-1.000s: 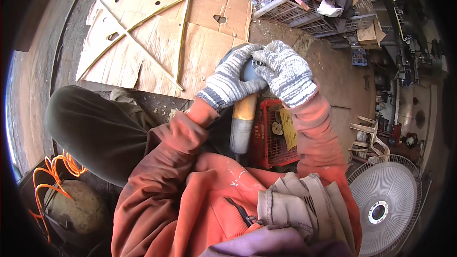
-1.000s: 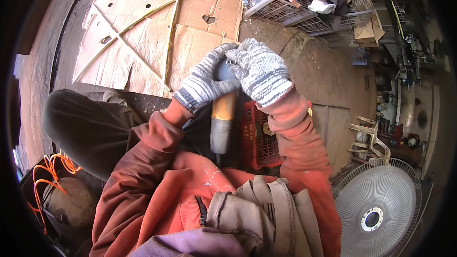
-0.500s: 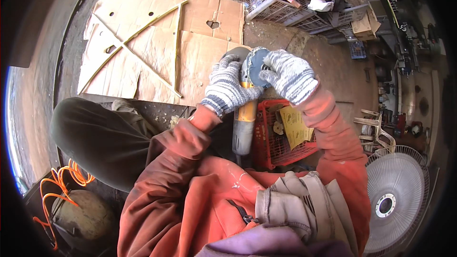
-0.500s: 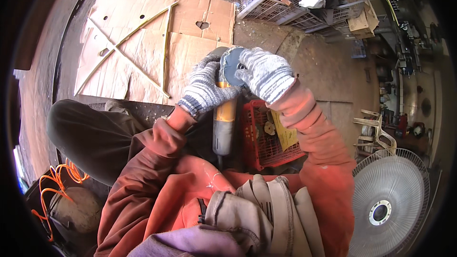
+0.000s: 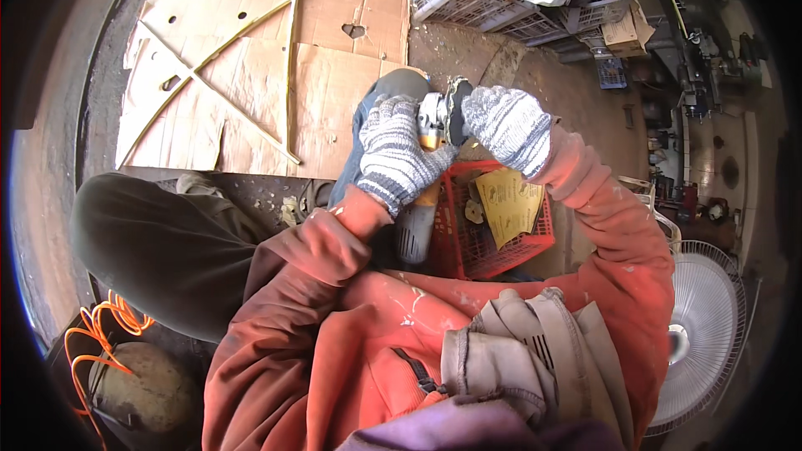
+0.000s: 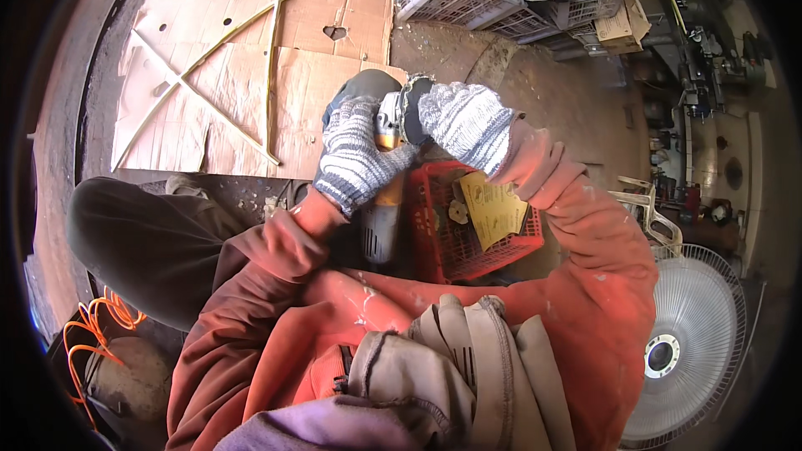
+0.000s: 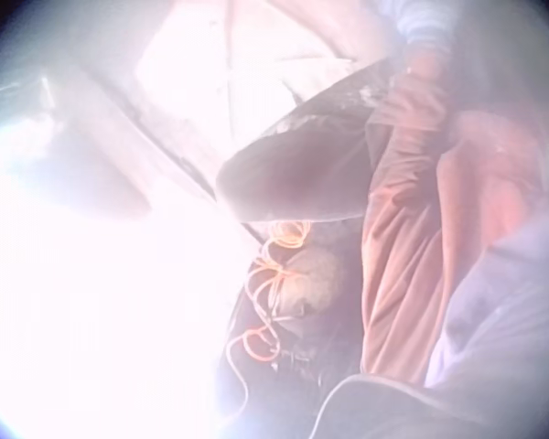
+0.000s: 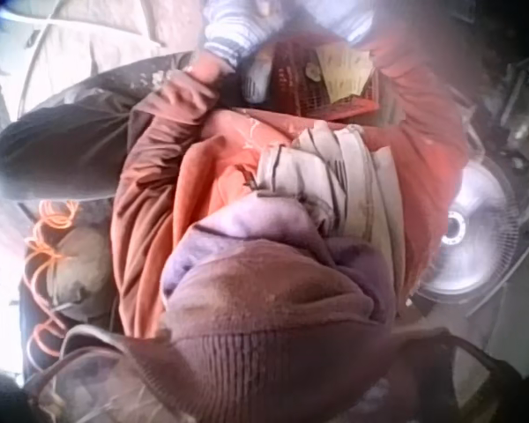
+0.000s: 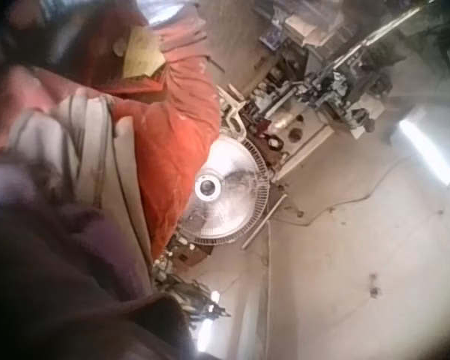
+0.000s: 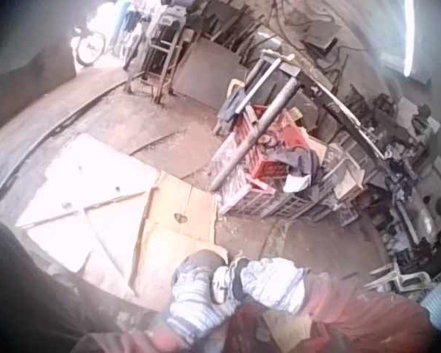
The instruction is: The person sharpens a metal plate using a handheld grinder after picking up several plates from a red basket.
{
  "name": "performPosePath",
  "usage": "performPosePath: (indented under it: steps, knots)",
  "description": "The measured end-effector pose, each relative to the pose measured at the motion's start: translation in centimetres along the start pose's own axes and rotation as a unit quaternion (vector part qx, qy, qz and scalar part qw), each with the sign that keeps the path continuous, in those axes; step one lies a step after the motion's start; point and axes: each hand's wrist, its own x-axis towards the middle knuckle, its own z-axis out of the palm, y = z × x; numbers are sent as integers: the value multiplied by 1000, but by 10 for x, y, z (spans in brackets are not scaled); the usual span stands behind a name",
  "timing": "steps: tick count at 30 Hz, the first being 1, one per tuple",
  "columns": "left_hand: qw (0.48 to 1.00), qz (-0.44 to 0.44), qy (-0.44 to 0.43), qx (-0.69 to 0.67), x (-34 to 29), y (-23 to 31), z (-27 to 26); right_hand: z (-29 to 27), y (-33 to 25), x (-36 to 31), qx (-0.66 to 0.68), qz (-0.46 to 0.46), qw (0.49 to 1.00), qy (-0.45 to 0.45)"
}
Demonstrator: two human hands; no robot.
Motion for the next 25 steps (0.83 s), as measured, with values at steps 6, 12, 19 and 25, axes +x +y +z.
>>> performPosePath:
  steps: [6, 12, 19, 25]
  knots:
    - [1000, -2, -14, 16, -1, -5, 1, 12, -9, -1, 142, 164, 976, -16]
    - [999, -7, -29, 16, 0, -7, 2, 15, -15, 0, 398, 369, 840, 1]
    - [998, -8, -58, 7, 1, -7, 0, -17, 11, 3, 126, 59, 988, -64]
    - [996, -26, -82, -5, 5, -13, 0, 4, 5, 10, 437, 242, 860, -110]
